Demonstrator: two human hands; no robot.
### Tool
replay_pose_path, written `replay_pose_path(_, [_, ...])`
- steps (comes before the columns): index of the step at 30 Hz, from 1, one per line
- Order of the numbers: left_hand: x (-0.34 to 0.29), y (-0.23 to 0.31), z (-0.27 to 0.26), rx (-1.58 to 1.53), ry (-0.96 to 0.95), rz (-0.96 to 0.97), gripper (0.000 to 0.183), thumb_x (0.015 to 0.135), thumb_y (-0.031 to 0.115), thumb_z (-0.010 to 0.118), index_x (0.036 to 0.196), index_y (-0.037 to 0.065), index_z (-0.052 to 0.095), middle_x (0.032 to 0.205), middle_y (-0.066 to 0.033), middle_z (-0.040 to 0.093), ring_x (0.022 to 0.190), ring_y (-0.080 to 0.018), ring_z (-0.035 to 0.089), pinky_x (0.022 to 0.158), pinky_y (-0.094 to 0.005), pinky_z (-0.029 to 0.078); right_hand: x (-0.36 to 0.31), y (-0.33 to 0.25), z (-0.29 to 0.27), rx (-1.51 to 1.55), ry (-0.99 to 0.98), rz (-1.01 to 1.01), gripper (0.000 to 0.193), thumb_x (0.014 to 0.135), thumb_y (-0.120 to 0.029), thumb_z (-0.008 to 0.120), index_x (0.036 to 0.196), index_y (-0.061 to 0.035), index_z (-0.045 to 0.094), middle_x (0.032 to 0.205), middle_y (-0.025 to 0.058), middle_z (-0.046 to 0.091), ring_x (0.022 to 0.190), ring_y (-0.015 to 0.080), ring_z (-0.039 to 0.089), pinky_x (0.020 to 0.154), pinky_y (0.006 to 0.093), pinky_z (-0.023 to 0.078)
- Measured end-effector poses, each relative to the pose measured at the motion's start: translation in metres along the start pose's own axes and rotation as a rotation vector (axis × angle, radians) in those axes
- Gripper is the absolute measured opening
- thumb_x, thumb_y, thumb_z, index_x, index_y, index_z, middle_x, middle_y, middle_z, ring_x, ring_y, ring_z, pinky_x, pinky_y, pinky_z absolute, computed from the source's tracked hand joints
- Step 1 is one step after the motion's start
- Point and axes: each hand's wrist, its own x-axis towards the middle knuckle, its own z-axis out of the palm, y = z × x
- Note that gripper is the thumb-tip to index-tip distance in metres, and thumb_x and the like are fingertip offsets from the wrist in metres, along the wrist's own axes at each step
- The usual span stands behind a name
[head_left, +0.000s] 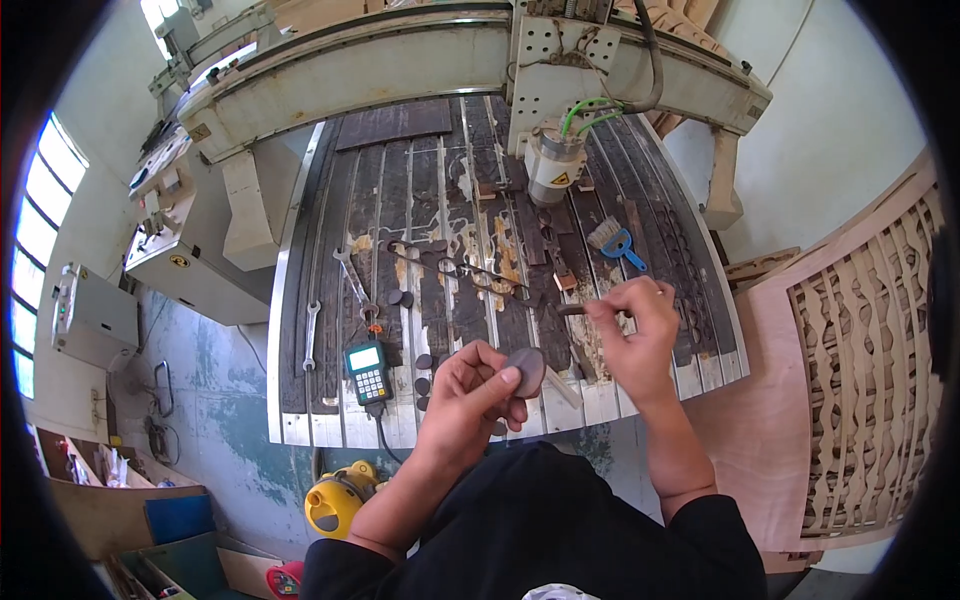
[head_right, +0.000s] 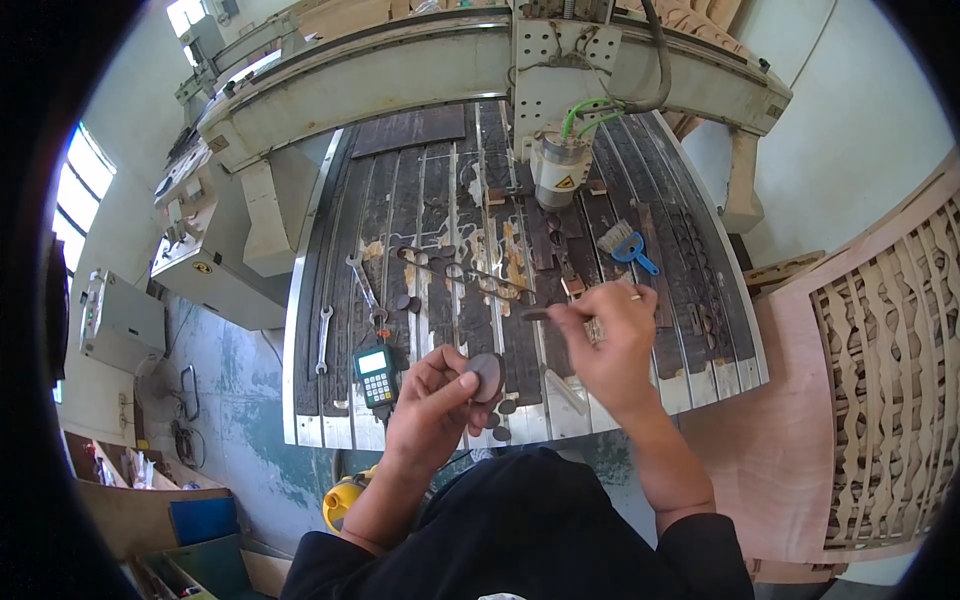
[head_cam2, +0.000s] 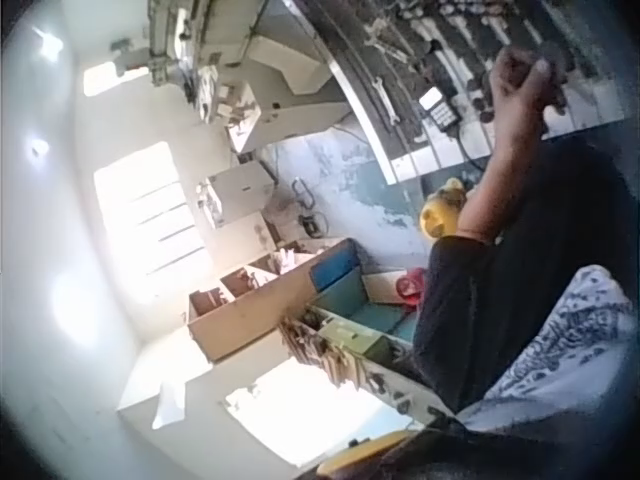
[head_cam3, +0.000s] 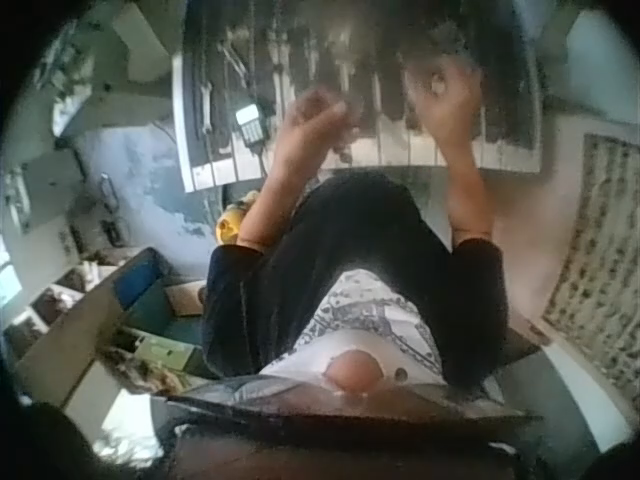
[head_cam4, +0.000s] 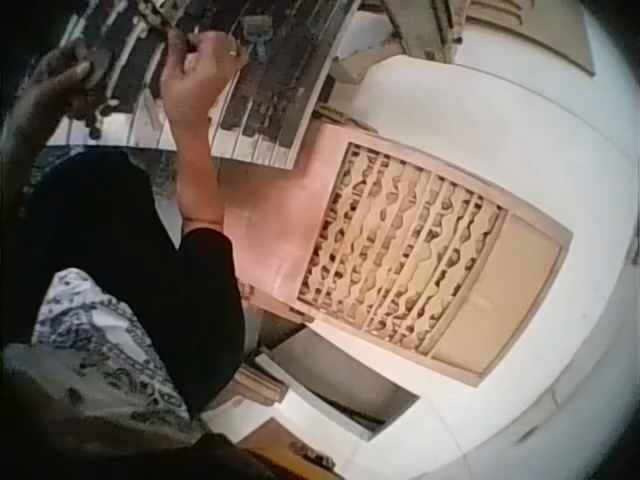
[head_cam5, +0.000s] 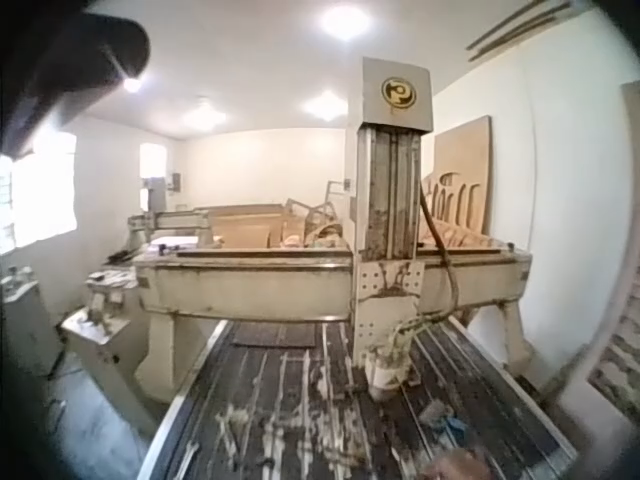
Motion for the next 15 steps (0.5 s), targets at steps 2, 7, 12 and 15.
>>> replay_pose_path(2, [-0.001,0.004,0.006,0.059,0.004,0.024,0.011,0.088,0.004,0.061,0.092,0.002,0.051,0.084,-0.0163,0.064,0.058,-0.0149,0.060,0.051,-0.0248,0.049,-0.006,0.007,-0.003,0.204,0.044,0.313,0.019,0.077,-0.011,0.074,0.075,-0.0068,0.055,0.071,0.0047,0.061,0.064,0.0207,0.056,0.074,0.0350,0.036])
replay_pose_path(7, [0.000,0.001,0.003,0.168,-0.006,0.086,0.021,0.086,0.002,0.064,0.104,-0.002,0.055,0.086,-0.0121,0.066,0.066,-0.0141,0.062,0.058,-0.0255,0.051,-0.008,-0.003,-0.004,0.334,-0.056,0.278,0.024,0.076,-0.016,0.076,0.074,-0.0058,0.054,0.069,0.0034,0.059,0.065,0.0202,0.057,0.075,0.0332,0.036])
replay_pose_path(12, [0.002,-0.001,0.005,0.311,-0.029,0.127,0.021,0.089,0.006,0.061,0.107,-0.005,0.059,0.084,-0.0102,0.066,0.066,-0.0128,0.062,0.059,-0.0255,0.051,0.005,-0.020,-0.014,0.260,-0.104,-0.031,0.035,0.068,-0.029,0.082,0.070,-0.0099,0.053,0.066,0.0005,0.054,0.064,0.0187,0.054,0.076,0.0374,0.033])
replay_pose_path(15, [-0.001,0.002,0.011,0.383,-0.018,0.073,0.021,0.095,0.012,0.057,0.105,-0.005,0.059,0.079,-0.0072,0.064,0.064,-0.0101,0.059,0.059,-0.0245,0.049,0.008,-0.017,-0.010,0.180,-0.136,-0.069,0.039,0.065,-0.034,0.083,0.068,-0.0114,0.052,0.065,0.0002,0.051,0.062,0.0200,0.050,0.074,0.0385,0.031])
